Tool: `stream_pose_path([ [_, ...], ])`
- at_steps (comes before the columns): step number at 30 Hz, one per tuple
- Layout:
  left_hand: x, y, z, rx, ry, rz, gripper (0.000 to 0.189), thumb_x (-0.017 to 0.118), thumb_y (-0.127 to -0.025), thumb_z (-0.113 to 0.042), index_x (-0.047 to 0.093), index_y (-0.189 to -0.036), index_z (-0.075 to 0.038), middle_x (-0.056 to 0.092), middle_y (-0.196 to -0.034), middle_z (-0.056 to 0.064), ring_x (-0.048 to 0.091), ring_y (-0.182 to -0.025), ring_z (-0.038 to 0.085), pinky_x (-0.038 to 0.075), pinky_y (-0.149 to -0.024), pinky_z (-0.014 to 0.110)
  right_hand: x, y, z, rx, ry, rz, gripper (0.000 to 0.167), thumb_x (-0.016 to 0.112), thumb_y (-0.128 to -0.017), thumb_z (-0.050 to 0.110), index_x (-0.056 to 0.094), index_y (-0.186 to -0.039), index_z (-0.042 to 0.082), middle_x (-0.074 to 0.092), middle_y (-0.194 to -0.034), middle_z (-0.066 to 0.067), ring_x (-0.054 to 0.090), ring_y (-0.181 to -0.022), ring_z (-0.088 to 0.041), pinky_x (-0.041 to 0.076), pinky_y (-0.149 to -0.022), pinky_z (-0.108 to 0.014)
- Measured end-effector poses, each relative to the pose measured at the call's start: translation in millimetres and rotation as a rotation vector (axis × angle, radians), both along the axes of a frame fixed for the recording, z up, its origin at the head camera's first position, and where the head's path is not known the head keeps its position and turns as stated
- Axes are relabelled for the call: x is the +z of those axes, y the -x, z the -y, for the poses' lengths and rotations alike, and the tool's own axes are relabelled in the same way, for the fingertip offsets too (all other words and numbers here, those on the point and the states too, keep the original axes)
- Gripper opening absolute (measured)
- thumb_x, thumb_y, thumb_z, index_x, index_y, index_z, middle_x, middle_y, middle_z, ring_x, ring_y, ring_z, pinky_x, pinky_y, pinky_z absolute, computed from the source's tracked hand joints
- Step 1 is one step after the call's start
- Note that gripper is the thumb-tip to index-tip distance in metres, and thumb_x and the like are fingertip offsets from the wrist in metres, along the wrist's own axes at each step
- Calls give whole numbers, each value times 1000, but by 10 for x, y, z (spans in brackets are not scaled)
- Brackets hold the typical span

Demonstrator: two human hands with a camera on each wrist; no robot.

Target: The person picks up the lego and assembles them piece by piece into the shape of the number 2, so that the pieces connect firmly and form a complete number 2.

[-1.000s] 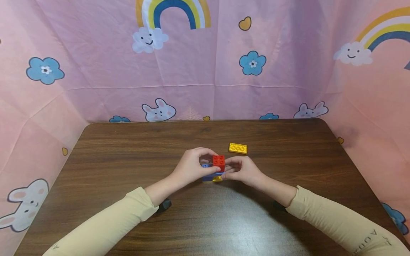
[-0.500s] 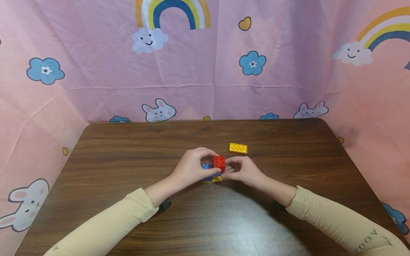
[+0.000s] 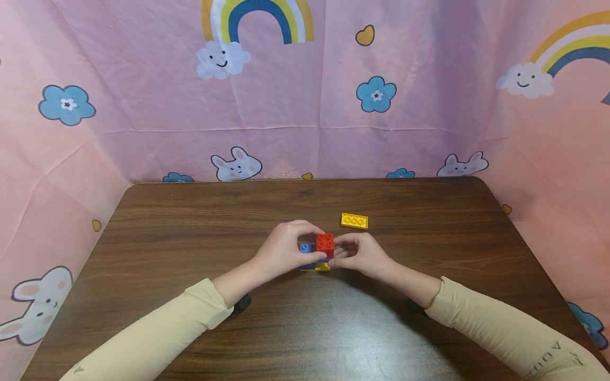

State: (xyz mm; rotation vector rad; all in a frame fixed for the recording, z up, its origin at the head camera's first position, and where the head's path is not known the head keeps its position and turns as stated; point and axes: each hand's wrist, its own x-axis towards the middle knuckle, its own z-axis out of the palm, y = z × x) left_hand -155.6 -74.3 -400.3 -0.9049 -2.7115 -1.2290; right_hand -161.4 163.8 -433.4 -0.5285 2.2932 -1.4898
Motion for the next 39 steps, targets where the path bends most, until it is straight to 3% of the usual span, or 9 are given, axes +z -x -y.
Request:
stream_pose_path([
  [14,29,39,6,-46,53,-44,36,94,-82,-17,81,-112,-4,79,-106,6,75,-95,18,65,-85,30,23,2,4,43,-37,-119,39,86,-88,5,72,-122,-9,78,-115,-24,78,-96,-25,66,-87,-28],
  [39,103,98,-6,-98,142,-69,30,92,-83,-20,83,-108,-7,80,-105,3,75,-93,15,65,-86,30,16,21,17,40,-8,-127,35,86,-86,0,74,-117,-10,78,-110,-24,76,-92,-21,66,-84,-25],
])
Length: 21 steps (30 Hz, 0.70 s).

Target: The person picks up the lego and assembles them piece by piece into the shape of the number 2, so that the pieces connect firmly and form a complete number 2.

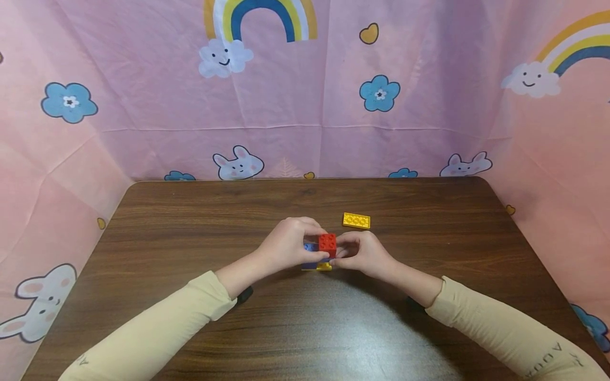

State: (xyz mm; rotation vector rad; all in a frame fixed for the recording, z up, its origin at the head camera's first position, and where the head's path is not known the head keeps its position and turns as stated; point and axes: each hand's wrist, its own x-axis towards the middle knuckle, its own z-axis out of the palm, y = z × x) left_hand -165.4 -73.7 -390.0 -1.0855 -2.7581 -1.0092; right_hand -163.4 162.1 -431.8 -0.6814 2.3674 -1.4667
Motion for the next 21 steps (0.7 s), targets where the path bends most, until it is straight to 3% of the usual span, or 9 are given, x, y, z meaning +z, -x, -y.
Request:
stream_pose_path([
  [14,-4,6,-8,2,43,-41,29,93,-83,-23,83,-105,-9,80,-103,2,75,-92,15,65,-86,32,14,-13,23,-15,4,7,34,85,-85,-2,74,-116,-11,78,-109,-25,77,-91,-20,66,-83,-25],
  [21,17,-11,-15,35,9,30,30,93,-82,-21,83,-107,-8,81,-103,3,75,-95,16,64,-88,34,-8,-10,33,-22,12,27,34,85,-85,-3,73,-116,-12,78,-106,-25,76,-89,-16,66,-82,-25],
])
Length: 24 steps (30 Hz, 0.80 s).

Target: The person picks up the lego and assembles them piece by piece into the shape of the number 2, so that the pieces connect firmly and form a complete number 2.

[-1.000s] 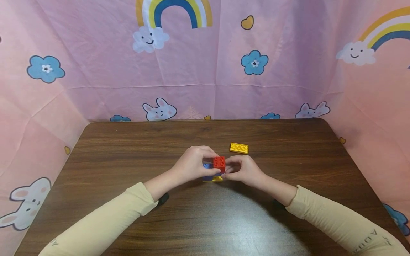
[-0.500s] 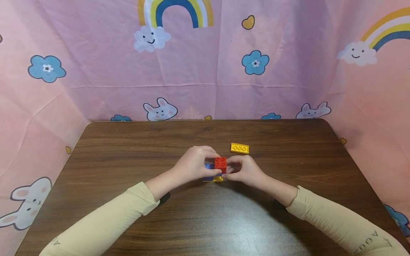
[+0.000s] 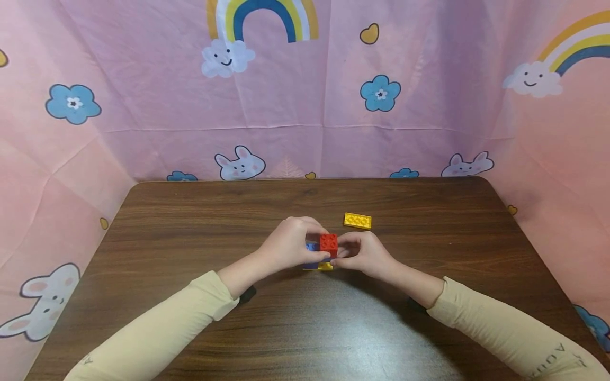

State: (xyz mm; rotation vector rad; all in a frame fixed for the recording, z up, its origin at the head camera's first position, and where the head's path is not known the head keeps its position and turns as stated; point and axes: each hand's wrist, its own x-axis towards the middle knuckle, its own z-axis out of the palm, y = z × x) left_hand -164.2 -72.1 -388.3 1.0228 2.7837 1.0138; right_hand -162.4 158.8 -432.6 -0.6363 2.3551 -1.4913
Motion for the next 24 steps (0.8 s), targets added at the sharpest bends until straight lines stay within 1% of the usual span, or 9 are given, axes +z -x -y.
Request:
stream_pose_path([
  [2,1,-8,3,17,-20,22,32,93,-82,-20,82,-108,-7,81,-104,4,75,-95,17,64,-88,35,-1,0,0,-7,-4,10,35,85,-85,-2,73,-117,-12,78,-106,-25,76,-89,-16,66,-82,-25],
  [4,-5,-14,6,35,-34,29,34,94,-81,-20,81,-109,-7,81,-104,5,75,-96,18,64,-88,35,-3,1,-4,-14,-5,19,36,85,-86,-1,72,-117,-13,78,-104,-25,76,-89,-18,66,-81,-25],
  [9,-48,-20,-6,60,-64,8,36,96,-79,-25,81,-108,-8,80,-104,4,74,-95,16,64,-87,32,13,-1,-1,-26,5,49,37,84,-86,-2,71,-118,-16,78,-102,-27,77,-88,-23,66,-80,-24],
  [15,-88,-43,-24,85,-111,-10,34,95,-81,-26,82,-109,-10,81,-104,3,75,-96,17,63,-87,33,17,2,28,-26,9,67,38,84,-86,-2,70,-119,-16,78,-104,-27,77,-89,-23,66,-80,-24],
  [18,-82,-56,-23,85,-113,-20,35,95,-81,-26,83,-109,-9,82,-104,3,75,-95,17,63,-85,32,17,5,30,-28,13,75,39,84,-85,-2,70,-119,-16,78,-105,-28,78,-89,-25,66,-80,-25],
  [22,-72,-63,-13,64,-124,-32,35,95,-81,-25,83,-109,-7,82,-103,3,74,-92,16,62,-80,25,8,7,22,-34,13,74,40,84,-85,-1,70,-120,-15,78,-107,-28,79,-90,-26,66,-81,-26],
  [24,-75,-58,-11,59,-124,-32,35,95,-81,-24,83,-109,-7,82,-102,3,74,-91,16,62,-80,24,-2,8,23,-37,11,69,40,85,-85,-1,71,-120,-15,78,-107,-27,78,-90,-26,66,-81,-25],
])
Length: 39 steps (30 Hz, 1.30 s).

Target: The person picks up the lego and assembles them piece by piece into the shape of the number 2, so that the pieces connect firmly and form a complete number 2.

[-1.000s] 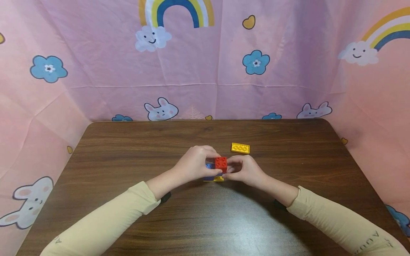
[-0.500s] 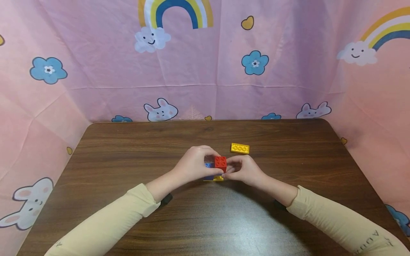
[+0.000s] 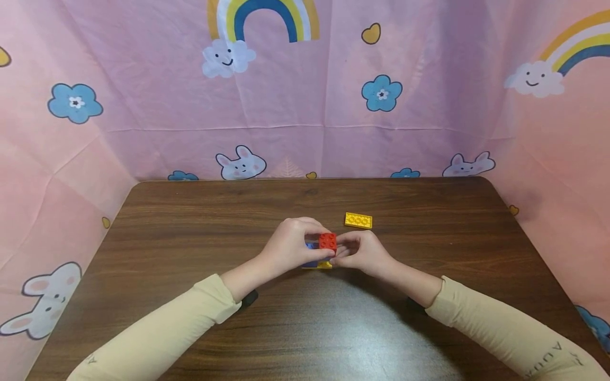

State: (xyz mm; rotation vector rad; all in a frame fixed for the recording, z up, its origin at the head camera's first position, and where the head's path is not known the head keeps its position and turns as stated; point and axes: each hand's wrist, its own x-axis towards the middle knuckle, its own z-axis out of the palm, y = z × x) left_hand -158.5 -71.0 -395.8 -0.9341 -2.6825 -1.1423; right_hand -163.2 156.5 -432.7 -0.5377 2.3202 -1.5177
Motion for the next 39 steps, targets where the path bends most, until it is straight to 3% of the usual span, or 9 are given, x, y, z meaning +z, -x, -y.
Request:
stream_pose_path([
  [18,40,25,-21,-39,75,-82,29,95,-81,-24,84,-103,-10,82,-99,1,75,-88,13,62,-78,24,12,-22,15,-19,15,-1,40,84,-85,-1,70,-119,-16,79,-103,-27,78,-88,-25,66,-80,-26],
  [31,64,3,-33,-33,104,-78,30,94,-81,-25,84,-105,-9,82,-100,2,76,-88,14,62,-76,24,16,-30,14,-26,19,3,41,85,-84,-2,70,-120,-16,78,-103,-27,77,-87,-23,66,-79,-24],
  [39,70,20,-28,-46,109,-71,23,93,-82,-23,85,-101,-11,82,-98,0,76,-89,13,62,-77,25,-2,-31,19,-30,12,1,40,85,-85,-1,71,-120,-15,79,-103,-25,76,-85,-14,66,-79,-24],
])
